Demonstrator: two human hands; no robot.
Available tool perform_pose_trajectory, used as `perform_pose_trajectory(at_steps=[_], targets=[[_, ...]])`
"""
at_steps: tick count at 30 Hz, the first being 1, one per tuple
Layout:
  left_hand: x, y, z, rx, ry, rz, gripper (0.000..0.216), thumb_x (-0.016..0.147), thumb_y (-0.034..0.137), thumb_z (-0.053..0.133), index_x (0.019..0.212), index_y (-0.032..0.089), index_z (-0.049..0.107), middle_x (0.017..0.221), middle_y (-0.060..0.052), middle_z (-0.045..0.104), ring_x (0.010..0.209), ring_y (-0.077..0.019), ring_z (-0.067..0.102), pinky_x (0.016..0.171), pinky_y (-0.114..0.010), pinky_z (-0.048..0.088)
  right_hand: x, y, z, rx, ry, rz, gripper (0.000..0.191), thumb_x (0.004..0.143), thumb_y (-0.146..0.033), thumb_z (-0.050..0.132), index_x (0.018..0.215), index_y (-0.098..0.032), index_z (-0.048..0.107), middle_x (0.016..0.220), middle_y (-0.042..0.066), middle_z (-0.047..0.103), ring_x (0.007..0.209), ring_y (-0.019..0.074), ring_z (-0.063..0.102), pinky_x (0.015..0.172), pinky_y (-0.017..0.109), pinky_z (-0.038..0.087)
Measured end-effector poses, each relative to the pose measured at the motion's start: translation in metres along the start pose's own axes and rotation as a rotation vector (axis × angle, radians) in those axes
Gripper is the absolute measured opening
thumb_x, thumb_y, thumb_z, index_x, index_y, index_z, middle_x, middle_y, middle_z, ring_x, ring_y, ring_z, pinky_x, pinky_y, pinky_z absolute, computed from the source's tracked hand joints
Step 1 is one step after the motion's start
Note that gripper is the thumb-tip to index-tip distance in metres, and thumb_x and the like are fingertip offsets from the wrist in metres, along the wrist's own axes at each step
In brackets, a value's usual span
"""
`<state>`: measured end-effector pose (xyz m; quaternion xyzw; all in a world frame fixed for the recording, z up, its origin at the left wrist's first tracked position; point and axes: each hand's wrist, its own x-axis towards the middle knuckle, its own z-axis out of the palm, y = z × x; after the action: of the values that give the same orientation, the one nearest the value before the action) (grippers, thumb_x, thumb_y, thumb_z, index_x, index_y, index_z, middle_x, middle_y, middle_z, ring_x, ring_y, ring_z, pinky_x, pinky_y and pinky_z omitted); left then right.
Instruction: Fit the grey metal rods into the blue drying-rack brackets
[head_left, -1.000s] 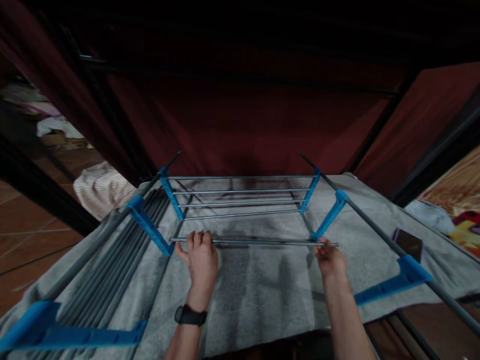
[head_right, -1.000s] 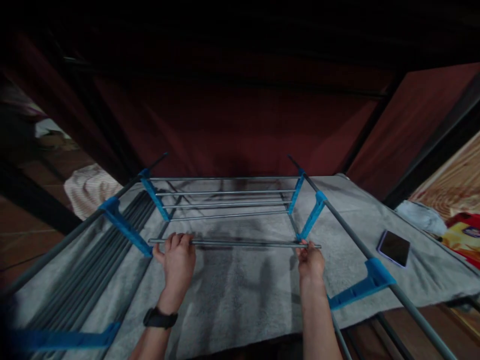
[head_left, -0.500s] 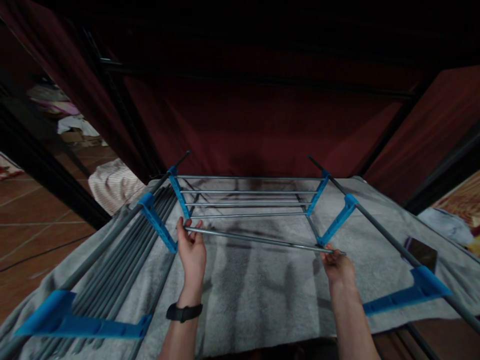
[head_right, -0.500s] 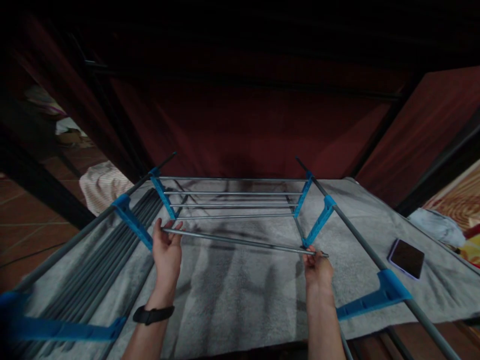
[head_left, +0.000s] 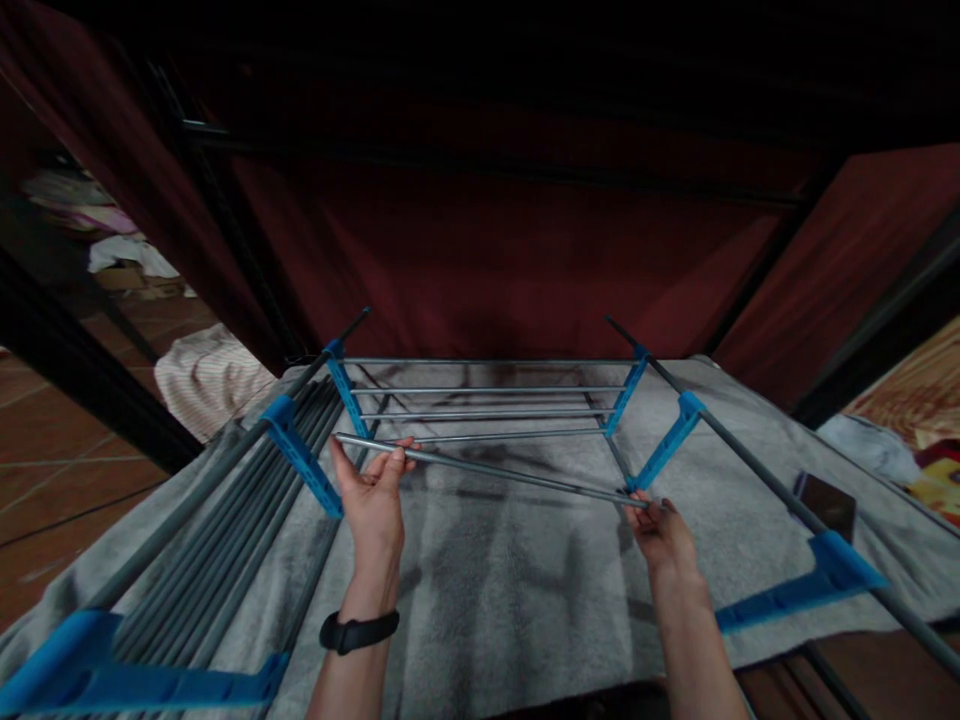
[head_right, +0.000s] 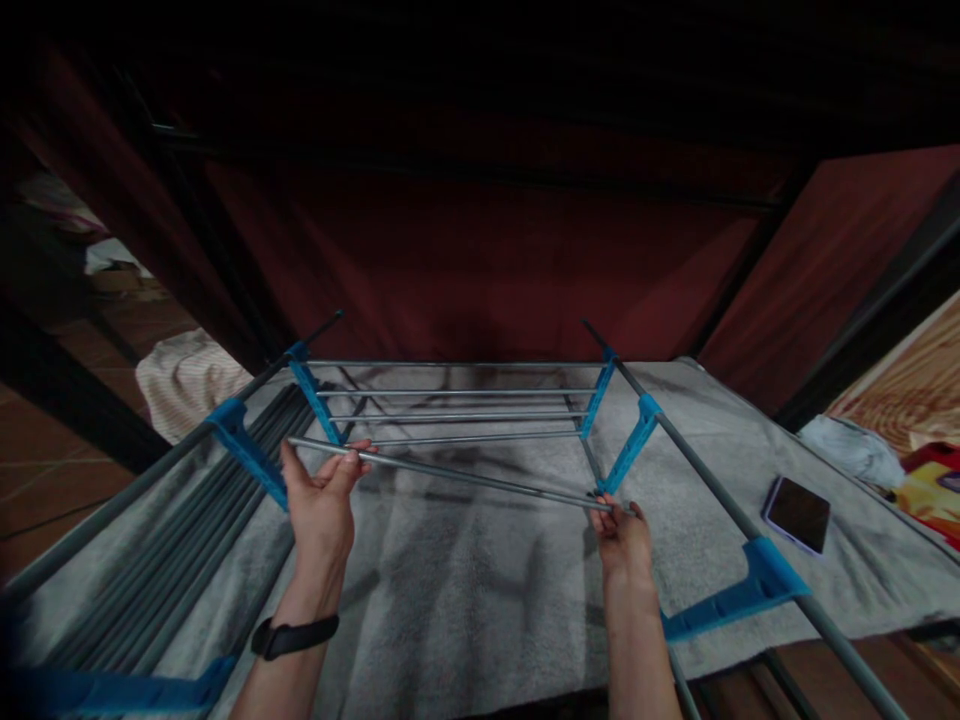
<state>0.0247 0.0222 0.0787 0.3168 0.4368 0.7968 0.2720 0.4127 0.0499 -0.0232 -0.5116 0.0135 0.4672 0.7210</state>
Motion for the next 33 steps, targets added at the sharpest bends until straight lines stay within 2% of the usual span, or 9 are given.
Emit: perform_pose_trajectory(at_steps=[2, 4, 7, 12, 18, 22, 29, 33], targets=[[0.0, 0.001, 0.003, -0.029, -0.017, -0.044, 0.094, 0.073, 0.028, 0.081, 0.153, 0.026, 0.032, 0.088, -0.005, 0.075, 0.085, -0.0189, 0.072, 0.071, -0.027, 0.055, -0.003, -0.001, 0.002, 0.012, 0.0, 0.014, 0.042, 0.069, 0.005, 0.048, 0.095, -0.027, 0.043, 0.075, -0.007, 0.069, 0.06, 0.0131, 0.07, 0.057, 0.029, 0.062], [-0.001, 0.001, 0.007, -0.058, -0.029, -0.084, 0.075, 0.071, 0.029, 0.082, 0.139, 0.021, 0.052, 0.087, -0.006, 0.074, 0.084, -0.0181, 0.071, 0.069, -0.025, 0.054, -0.005, -0.001, 0.004, 0.017, -0.004, 0.033, 0.036, 0.07, 0.004, 0.049, 0.091, -0.025, 0.045, 0.071, -0.007, 0.067, 0.058, 0.013, 0.069, 0.058, 0.029, 0.062], [-0.005, 0.004, 0.013, -0.071, -0.049, -0.116, 0.059, 0.07, 0.031, 0.083, 0.124, 0.018, 0.063, 0.089, -0.007, 0.075, 0.086, -0.0173, 0.07, 0.069, -0.024, 0.054, -0.007, 0.002, 0.006, -0.002, -0.049, 0.075, 0.023, 0.073, 0.0, 0.05, 0.082, -0.022, 0.05, 0.065, -0.005, 0.066, 0.055, 0.0112, 0.067, 0.059, 0.026, 0.062], [-0.01, 0.008, 0.022, -0.059, -0.089, -0.134, 0.047, 0.07, 0.031, 0.083, 0.113, 0.018, 0.068, 0.091, -0.007, 0.075, 0.087, -0.0169, 0.07, 0.071, -0.025, 0.054, -0.008, 0.01, 0.007, -0.078, -0.096, 0.073, 0.018, 0.075, -0.003, 0.051, 0.078, -0.02, 0.054, 0.065, -0.003, 0.067, 0.054, 0.01, 0.066, 0.06, 0.023, 0.061], [-0.009, 0.006, 0.022, -0.041, -0.087, -0.123, 0.046, 0.069, 0.031, 0.084, 0.111, 0.018, 0.071, 0.094, -0.007, 0.075, 0.088, -0.0174, 0.069, 0.074, -0.027, 0.053, -0.017, 0.015, 0.012, -0.105, -0.128, 0.031, 0.023, 0.075, 0.0, 0.057, 0.082, -0.022, 0.053, 0.067, -0.005, 0.068, 0.054, 0.0083, 0.065, 0.062, 0.021, 0.06], [-0.009, 0.004, 0.023, -0.043, -0.108, -0.106, 0.04, 0.07, 0.03, 0.083, 0.106, 0.018, 0.071, 0.094, -0.007, 0.074, 0.087, -0.0161, 0.068, 0.074, -0.026, 0.052, -0.025, 0.018, 0.019, -0.117, -0.111, 0.059, 0.027, 0.076, 0.0, 0.059, 0.085, -0.023, 0.051, 0.067, -0.006, 0.066, 0.055, 0.0093, 0.065, 0.063, 0.023, 0.06], [-0.009, 0.007, 0.027, -0.026, -0.1, -0.103, 0.038, 0.068, 0.03, 0.084, 0.1, 0.017, 0.07, 0.094, -0.007, 0.074, 0.089, -0.0183, 0.069, 0.074, -0.028, 0.053, -0.022, 0.026, 0.02, -0.131, -0.15, 0.082, 0.02, 0.075, -0.005, 0.059, 0.079, -0.022, 0.05, 0.068, -0.003, 0.066, 0.055, 0.0109, 0.064, 0.061, 0.026, 0.061], [-0.011, 0.01, 0.028, -0.017, -0.132, -0.108, 0.037, 0.07, 0.031, 0.082, 0.101, 0.017, 0.068, 0.094, -0.008, 0.075, 0.091, -0.0203, 0.07, 0.075, -0.03, 0.054, -0.022, 0.032, 0.02, -0.163, -0.146, 0.076, 0.021, 0.075, -0.004, 0.059, 0.084, -0.021, 0.053, 0.068, -0.004, 0.063, 0.056, 0.0105, 0.064, 0.061, 0.025, 0.062]])
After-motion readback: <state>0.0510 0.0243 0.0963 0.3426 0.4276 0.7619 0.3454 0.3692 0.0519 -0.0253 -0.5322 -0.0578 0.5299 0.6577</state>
